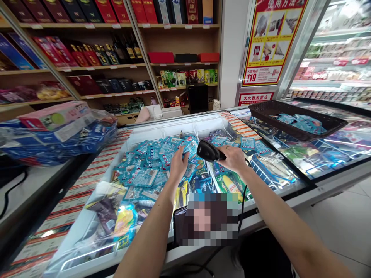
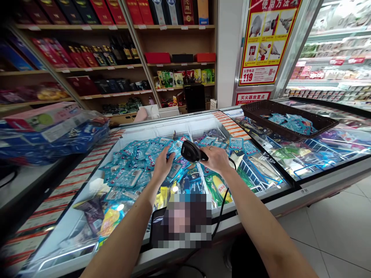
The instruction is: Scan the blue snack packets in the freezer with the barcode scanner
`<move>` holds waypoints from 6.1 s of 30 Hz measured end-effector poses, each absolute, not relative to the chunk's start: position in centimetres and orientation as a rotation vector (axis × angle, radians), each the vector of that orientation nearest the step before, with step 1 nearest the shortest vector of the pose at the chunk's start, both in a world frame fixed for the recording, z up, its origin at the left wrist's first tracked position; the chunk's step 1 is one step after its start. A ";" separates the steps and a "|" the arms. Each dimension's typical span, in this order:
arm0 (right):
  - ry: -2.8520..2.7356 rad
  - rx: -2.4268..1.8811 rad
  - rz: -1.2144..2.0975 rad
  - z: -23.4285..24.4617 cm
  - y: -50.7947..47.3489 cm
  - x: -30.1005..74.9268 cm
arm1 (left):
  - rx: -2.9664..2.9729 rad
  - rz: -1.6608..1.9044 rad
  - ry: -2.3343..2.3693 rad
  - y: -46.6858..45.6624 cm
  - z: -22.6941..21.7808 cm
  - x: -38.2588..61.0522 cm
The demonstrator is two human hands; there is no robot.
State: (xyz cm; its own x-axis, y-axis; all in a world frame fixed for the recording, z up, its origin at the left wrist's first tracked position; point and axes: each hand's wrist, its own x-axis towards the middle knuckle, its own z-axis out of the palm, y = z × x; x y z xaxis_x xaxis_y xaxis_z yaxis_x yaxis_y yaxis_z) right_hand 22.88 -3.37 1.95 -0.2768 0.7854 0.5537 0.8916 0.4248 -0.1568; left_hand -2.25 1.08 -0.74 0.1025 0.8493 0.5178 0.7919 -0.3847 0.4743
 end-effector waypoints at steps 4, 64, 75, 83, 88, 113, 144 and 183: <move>-2.113 -1.388 -0.263 1.9 -3.3 22.9 | 2.286 1.152 1.711 1.1 -0.8 -2.2; -1.470 -1.969 -0.265 3.5 -2.7 25.7 | 2.913 0.682 1.628 -0.5 0.6 -1.8; -1.397 -2.042 -0.203 4.1 -2.6 26.1 | 2.955 0.828 1.452 -0.5 1.3 -0.7; -1.386 -1.967 -0.206 4.1 -2.6 26.3 | 2.673 0.816 1.521 0.8 2.7 1.2; -1.382 -1.956 -0.189 3.9 -2.4 26.4 | 2.490 0.747 1.534 3.7 3.4 3.9; -1.459 -1.929 -0.200 3.9 -2.3 25.5 | 2.288 0.793 1.631 8.7 0.6 5.4; -1.992 -1.419 -0.325 2.2 -3.4 23.2 | 2.229 1.150 1.792 1.3 0.4 -2.6; -1.991 -1.184 -0.471 1.6 -3.0 23.3 | 2.318 1.186 1.742 1.0 0.2 -2.3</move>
State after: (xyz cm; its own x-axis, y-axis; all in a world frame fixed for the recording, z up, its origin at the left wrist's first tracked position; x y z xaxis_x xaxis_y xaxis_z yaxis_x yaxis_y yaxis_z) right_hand 23.33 -3.00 1.62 -0.2833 0.5827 0.7617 0.8621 0.5026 -0.0639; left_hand -2.27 1.04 0.16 0.0952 0.8261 0.5555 0.8195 -0.3818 0.4273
